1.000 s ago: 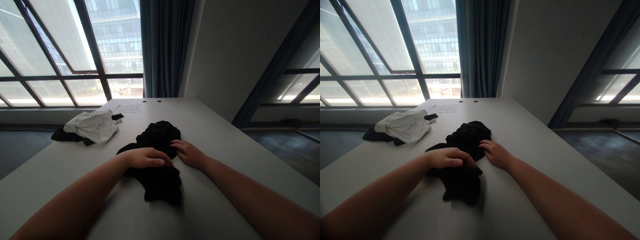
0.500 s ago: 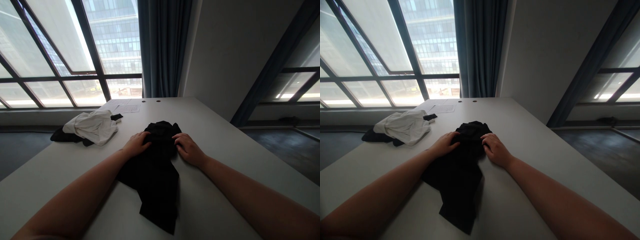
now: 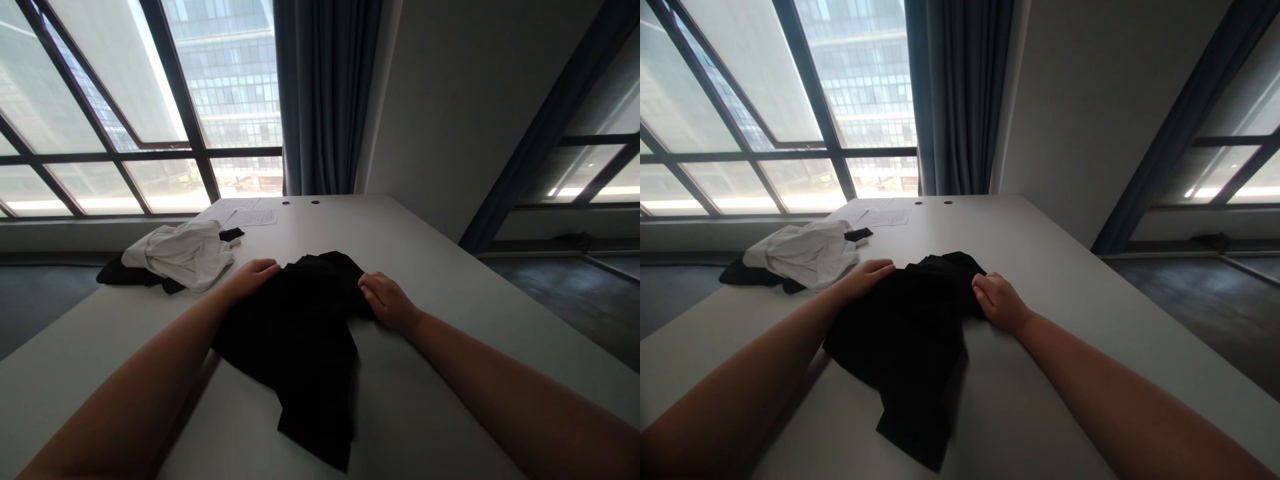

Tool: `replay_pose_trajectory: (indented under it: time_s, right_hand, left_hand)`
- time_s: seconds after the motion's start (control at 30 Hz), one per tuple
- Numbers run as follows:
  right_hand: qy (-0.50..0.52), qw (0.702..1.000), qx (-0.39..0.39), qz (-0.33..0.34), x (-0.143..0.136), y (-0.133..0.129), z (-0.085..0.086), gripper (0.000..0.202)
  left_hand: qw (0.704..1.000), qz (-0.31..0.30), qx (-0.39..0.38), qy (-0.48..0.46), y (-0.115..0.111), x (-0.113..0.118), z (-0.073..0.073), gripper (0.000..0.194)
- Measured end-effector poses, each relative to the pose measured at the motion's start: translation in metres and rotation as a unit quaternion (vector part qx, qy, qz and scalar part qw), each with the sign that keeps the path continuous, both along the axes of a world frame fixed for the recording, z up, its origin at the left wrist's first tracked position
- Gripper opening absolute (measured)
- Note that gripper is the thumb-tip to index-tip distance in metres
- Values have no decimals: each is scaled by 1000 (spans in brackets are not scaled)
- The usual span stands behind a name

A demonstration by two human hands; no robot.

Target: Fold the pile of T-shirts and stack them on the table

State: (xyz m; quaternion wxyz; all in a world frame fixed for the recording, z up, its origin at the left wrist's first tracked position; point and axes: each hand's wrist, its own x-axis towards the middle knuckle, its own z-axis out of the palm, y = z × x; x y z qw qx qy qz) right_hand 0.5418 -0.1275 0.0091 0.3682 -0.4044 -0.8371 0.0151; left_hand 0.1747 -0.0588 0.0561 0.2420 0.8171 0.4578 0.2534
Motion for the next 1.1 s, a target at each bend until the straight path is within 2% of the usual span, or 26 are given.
replay_pose_trajectory:
  time_s: [0.03, 0.1, 0.2, 0.27, 0.3, 0.4, 0.43, 0.5, 0.6, 0.63, 0.7, 0.8, 0.9, 0.97, 1.1]
  right_hand:
    - [-24, 1000, -14, -5, 1, 2, 0, 27]
    - [-68, 997, -43, -15, 3, 6, 0, 36]
    - [-115, 990, -81, -20, 8, 13, -1, 45]
    - [-130, 986, -99, -23, 14, 17, 0, 47]
    - [-133, 985, -105, -25, 16, 19, 0, 47]
    - [-119, 989, -89, -16, 20, 20, 0, 37]
    - [-111, 991, -73, -6, 18, 19, 1, 31]
    - [-105, 993, -43, 27, 11, 13, 0, 24]
    - [-131, 987, -49, 83, -7, 2, -3, 35]
    - [-139, 985, -59, 86, -12, -1, -4, 39]
    - [-150, 983, -79, 72, -20, -5, -5, 42]
    - [-161, 980, -107, 49, -22, -6, -2, 40]
    - [-166, 977, -130, 36, -19, -4, 2, 38]
    - [-168, 976, -139, 26, -18, -4, 3, 38]
    - [-163, 976, -138, 32, -19, -4, 2, 36]
  left_hand:
    - [999, 25, 7, 39, 4, -7, 3, 49]
    - [985, 118, 40, 122, 13, -22, 6, 47]
    - [925, 288, 54, 242, 23, -47, 6, 43]
    - [886, 353, 34, 298, 26, -60, 6, 43]
    - [877, 363, 33, 315, 26, -64, 6, 42]
    - [880, 336, 109, 318, 20, -60, 8, 36]
    - [887, 310, 150, 307, 18, -53, 8, 34]
    - [911, 220, 205, 281, 12, -35, 6, 33]
    - [948, 37, 187, 256, 4, -6, -8, 37]
    - [952, -6, 167, 256, 2, 2, -15, 40]
    - [954, -38, 130, 268, 1, 12, -30, 47]
    - [960, -35, 96, 261, 3, 15, -44, 52]
    - [961, -2, 85, 263, 6, 11, -46, 53]
    - [953, 51, 115, 275, 6, 8, -43, 53]
    - [926, 214, 191, 244, 8, 0, -37, 57]
